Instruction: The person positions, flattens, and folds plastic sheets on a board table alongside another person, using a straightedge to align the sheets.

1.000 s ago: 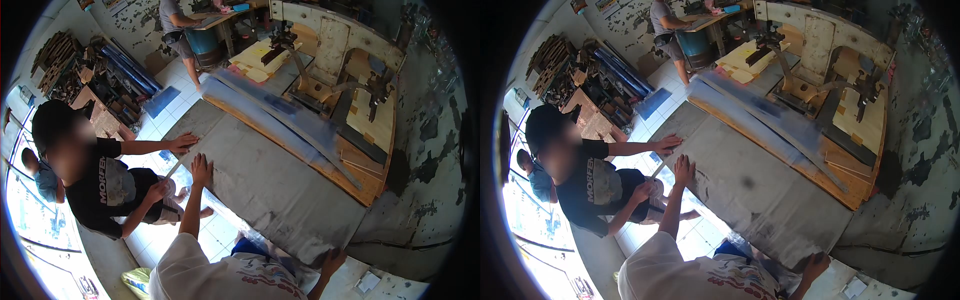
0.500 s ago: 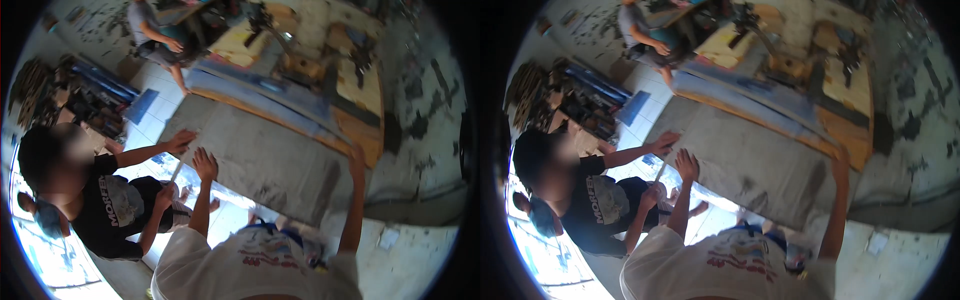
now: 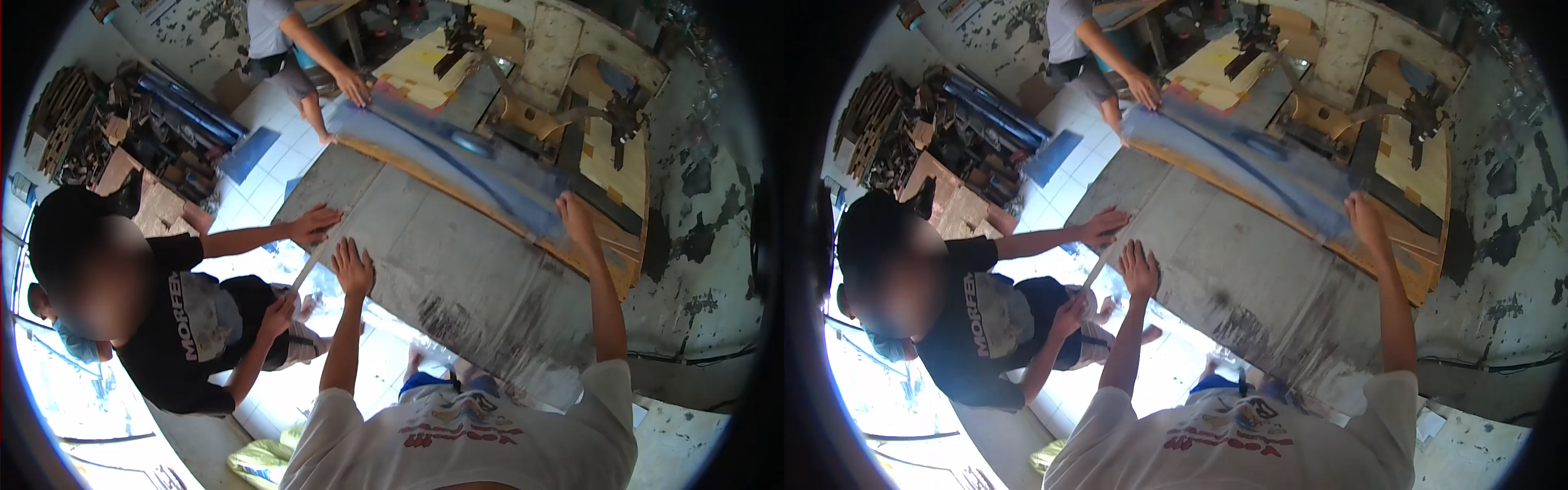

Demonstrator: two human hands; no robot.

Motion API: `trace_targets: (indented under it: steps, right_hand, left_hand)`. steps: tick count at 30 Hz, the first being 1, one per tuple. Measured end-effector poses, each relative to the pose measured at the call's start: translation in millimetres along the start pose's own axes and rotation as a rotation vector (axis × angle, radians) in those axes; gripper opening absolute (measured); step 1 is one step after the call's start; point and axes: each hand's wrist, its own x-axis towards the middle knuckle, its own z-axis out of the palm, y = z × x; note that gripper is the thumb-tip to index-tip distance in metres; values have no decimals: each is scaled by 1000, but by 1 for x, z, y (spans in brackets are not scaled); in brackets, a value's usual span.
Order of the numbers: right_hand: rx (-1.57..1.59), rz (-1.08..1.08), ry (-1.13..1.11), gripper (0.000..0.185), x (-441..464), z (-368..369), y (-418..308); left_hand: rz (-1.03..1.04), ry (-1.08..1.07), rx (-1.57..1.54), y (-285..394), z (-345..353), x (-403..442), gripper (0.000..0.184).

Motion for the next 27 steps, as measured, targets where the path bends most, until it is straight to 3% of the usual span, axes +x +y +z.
trace_targets:
  steps: [3, 11, 14, 17, 23, 24, 27]
  right_hand:
    - [171, -12, 185, 27, 28, 6, -25]
    - [151, -102, 129, 36, 100, 37, -90]
    - [99, 54, 62, 44, 97, 29, -125]
    - [147, 64, 54, 49, 106, 41, -128]
    - [97, -192, 173, 44, 128, 54, -186]
    - [67, -133, 92, 41, 119, 39, -209]
    - [-77, -114, 135, 36, 85, 24, -226]
  left_hand:
    - [11, 25, -8, -1, 0, 7, 51]
    - [-4, 2, -7, -3, 0, 5, 51]
    - [-7, -4, -8, -1, -3, 1, 51]
    - [-4, -5, -11, -1, 1, 8, 52]
    - [6, -11, -21, -3, -1, 5, 53]
    - [4, -13, -19, -4, 0, 3, 53]
    - [12, 3, -12, -9, 7, 1, 54]
